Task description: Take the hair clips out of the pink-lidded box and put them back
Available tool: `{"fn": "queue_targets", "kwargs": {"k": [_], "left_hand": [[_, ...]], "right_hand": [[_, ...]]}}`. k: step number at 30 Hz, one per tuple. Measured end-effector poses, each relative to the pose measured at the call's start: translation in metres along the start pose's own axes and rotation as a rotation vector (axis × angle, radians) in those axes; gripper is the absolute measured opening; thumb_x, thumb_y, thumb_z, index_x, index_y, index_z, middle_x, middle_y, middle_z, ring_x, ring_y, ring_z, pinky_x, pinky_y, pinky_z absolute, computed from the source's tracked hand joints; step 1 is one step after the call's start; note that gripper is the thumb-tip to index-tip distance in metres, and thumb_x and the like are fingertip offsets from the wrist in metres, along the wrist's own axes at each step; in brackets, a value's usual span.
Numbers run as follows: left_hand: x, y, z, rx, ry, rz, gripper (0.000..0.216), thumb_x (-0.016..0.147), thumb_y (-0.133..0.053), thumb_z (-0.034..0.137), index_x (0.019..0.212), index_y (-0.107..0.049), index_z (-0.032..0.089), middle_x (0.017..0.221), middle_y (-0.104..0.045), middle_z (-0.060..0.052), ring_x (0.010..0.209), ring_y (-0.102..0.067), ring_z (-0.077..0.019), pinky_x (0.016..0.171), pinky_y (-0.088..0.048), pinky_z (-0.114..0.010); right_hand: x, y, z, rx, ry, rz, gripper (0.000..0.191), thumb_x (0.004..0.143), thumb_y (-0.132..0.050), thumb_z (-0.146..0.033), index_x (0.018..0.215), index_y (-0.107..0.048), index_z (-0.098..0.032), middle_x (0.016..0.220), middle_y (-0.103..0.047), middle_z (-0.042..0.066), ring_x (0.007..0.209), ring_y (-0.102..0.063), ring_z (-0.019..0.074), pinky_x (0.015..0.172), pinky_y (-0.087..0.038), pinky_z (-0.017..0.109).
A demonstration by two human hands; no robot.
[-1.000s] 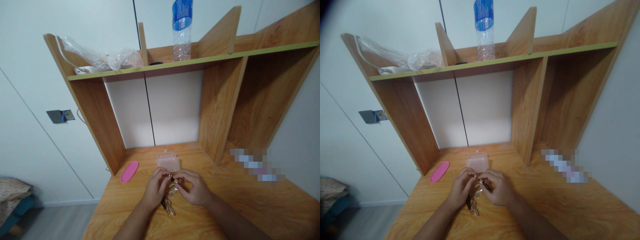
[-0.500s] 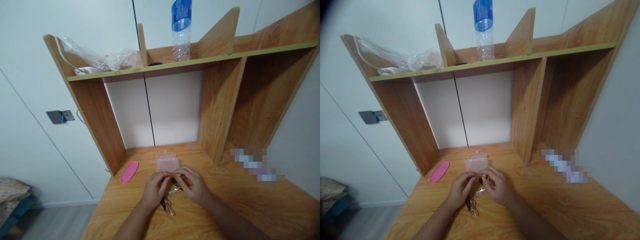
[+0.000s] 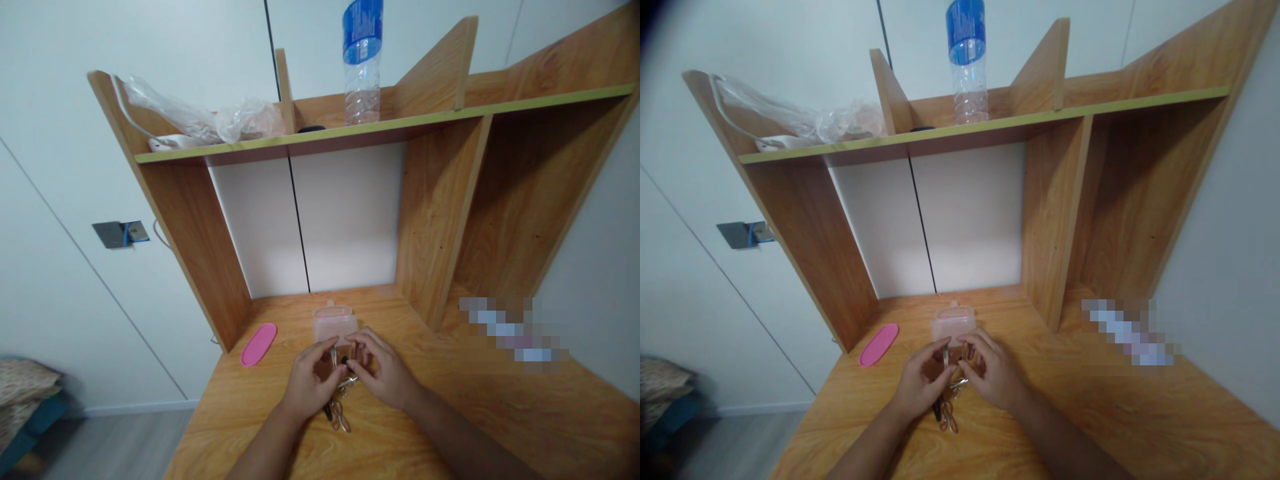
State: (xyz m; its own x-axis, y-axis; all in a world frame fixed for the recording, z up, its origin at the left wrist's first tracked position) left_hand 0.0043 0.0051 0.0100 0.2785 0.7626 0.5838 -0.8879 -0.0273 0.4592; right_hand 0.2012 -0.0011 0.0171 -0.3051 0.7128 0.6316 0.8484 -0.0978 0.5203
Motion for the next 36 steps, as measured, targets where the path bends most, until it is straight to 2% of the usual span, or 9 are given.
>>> {"fn": "queue_targets", "kwargs": {"k": [4, 10, 14, 20, 28, 36], "left_hand": [[-0.0004, -0.0001, 0.0029, 0.005, -0.029, 0.019, 0.060, 0.080, -0.076, 0.025, 0.137, -0.058, 0.021, 0.109, -0.076, -0.008, 0.090, -0.070, -0.0211, 0.086, -0.058, -0.036], [-0.0008, -0.0019, 0.0027, -0.015, -0.006, -0.004, 0.057, 0.082, -0.071, 0.020, 0.136, -0.056, 0.019, 0.109, -0.075, -0.008, 0.093, -0.070, -0.0212, 0.088, -0.058, -0.037], [-0.0015, -0.0025, -0.0005, -0.010, 0.019, -0.021, 0.060, 0.081, -0.070, 0.018, 0.139, -0.053, 0.020, 0.111, -0.074, -0.007, 0.093, -0.070, -0.0205, 0.089, -0.057, -0.036], [-0.0024, -0.0018, -0.0004, 0.026, -0.026, -0.075, 0.064, 0.084, -0.067, 0.021, 0.144, -0.048, 0.020, 0.119, -0.073, -0.010, 0.100, -0.070, -0.0226, 0.093, -0.057, -0.038], [-0.0013, -0.0016, -0.0002, 0.050, -0.035, -0.100, 0.065, 0.084, -0.065, 0.018, 0.146, -0.046, 0.020, 0.122, -0.072, -0.010, 0.103, -0.070, -0.0230, 0.095, -0.056, -0.038], [-0.0018, -0.0032, -0.0061, 0.062, 0.013, -0.076, 0.058, 0.082, -0.070, 0.019, 0.138, -0.051, 0.021, 0.101, -0.073, -0.005, 0.089, -0.069, -0.0202, 0.085, -0.056, -0.035]], "right_hand": [[-0.0016, -0.0036, 0.0027, -0.001, -0.038, -0.009, 0.054, 0.082, -0.067, -0.012, 0.132, -0.052, -0.025, 0.112, -0.060, 0.009, 0.099, -0.062, 0.0250, 0.084, -0.055, 0.038], [-0.0017, -0.0039, 0.0059, -0.027, -0.059, 0.009, 0.049, 0.083, -0.068, -0.017, 0.130, -0.056, -0.024, 0.109, -0.063, 0.009, 0.093, -0.065, 0.0239, 0.081, -0.057, 0.037], [-0.0040, -0.0023, 0.0085, -0.045, -0.045, 0.037, 0.058, 0.083, -0.071, -0.023, 0.138, -0.053, -0.023, 0.112, -0.065, 0.011, 0.094, -0.066, 0.0246, 0.080, -0.059, 0.037], [-0.0055, 0.0008, 0.0071, -0.063, -0.009, 0.016, 0.067, 0.084, -0.072, -0.029, 0.147, -0.048, -0.023, 0.117, -0.068, 0.013, 0.099, -0.068, 0.0270, 0.082, -0.059, 0.038], [-0.0019, 0.0035, 0.0028, -0.107, -0.022, 0.026, 0.063, 0.084, -0.075, -0.035, 0.142, -0.055, -0.025, 0.112, -0.070, 0.012, 0.093, -0.069, 0.0268, 0.078, -0.060, 0.037], [-0.0030, 0.0029, 0.0052, -0.160, -0.051, 0.001, 0.062, 0.082, -0.077, -0.033, 0.140, -0.055, -0.024, 0.106, -0.069, 0.009, 0.078, -0.065, 0.0212, 0.070, -0.056, 0.033]]}}
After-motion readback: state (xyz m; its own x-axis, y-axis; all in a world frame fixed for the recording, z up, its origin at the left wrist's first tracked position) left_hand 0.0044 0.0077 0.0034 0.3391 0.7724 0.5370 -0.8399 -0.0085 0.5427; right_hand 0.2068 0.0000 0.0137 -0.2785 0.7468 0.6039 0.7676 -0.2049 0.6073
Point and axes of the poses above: each hand's wrist, its own x-axis towards the middle knuckle, its own y-axis out of the back of the hand, z = x × y, the point moved 2 cm from there along x, towards the middle knuckle
